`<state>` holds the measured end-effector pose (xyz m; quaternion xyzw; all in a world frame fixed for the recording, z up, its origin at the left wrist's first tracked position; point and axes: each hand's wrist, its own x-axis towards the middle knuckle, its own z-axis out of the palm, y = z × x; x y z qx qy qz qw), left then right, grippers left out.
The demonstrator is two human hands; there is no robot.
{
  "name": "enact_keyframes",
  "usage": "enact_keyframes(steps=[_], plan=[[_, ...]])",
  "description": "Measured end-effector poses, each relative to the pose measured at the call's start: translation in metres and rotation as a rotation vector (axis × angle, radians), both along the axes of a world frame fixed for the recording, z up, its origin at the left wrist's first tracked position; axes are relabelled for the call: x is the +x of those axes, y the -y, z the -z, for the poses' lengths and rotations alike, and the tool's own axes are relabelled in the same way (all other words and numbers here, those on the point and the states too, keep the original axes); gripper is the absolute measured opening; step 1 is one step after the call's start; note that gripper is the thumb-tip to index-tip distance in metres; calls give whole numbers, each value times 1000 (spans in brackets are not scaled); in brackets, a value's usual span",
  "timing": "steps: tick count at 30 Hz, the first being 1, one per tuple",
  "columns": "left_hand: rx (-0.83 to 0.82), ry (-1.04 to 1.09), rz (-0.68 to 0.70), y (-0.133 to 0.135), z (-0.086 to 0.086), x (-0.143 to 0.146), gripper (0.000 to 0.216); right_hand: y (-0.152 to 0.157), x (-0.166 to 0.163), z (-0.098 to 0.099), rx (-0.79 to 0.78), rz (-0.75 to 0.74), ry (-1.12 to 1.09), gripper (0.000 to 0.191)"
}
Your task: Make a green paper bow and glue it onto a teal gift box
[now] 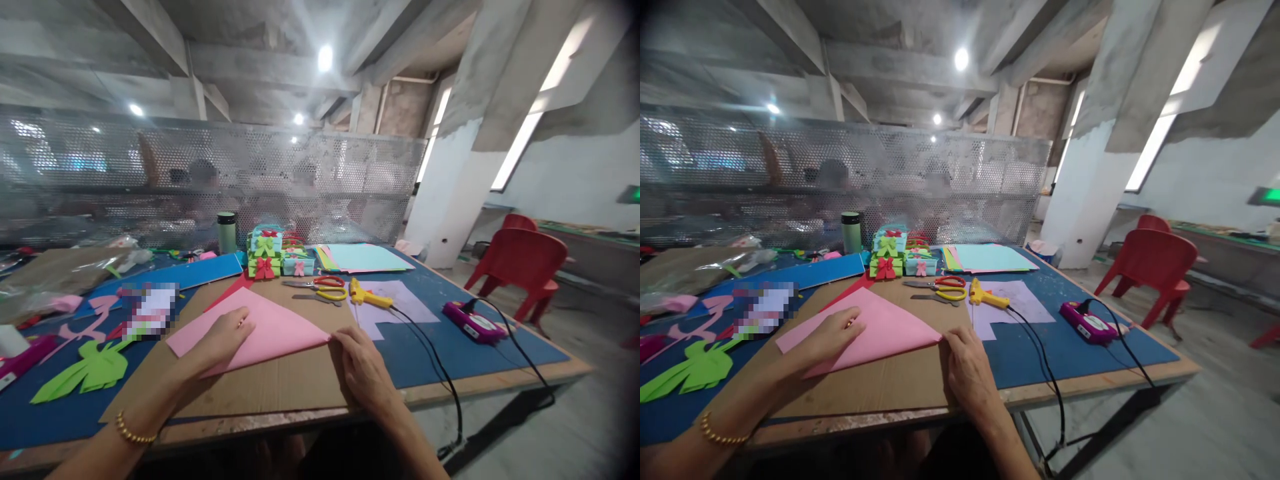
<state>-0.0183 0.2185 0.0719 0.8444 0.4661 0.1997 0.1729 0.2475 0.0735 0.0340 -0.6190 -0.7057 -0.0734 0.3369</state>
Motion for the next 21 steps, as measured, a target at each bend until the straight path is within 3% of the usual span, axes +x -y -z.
enact_keyframes(steps=[5,12,21], plan=[[-68,-65,74,-19,-2,5,16,2,-2,-1,-32,26,25,38],[-146,-81,69,-30,-8,8,17,1,-6,-9,-128,26,238,54],[-24,-129,20,-36,3,10,15,3,-7,-13,-246,36,262,53]])
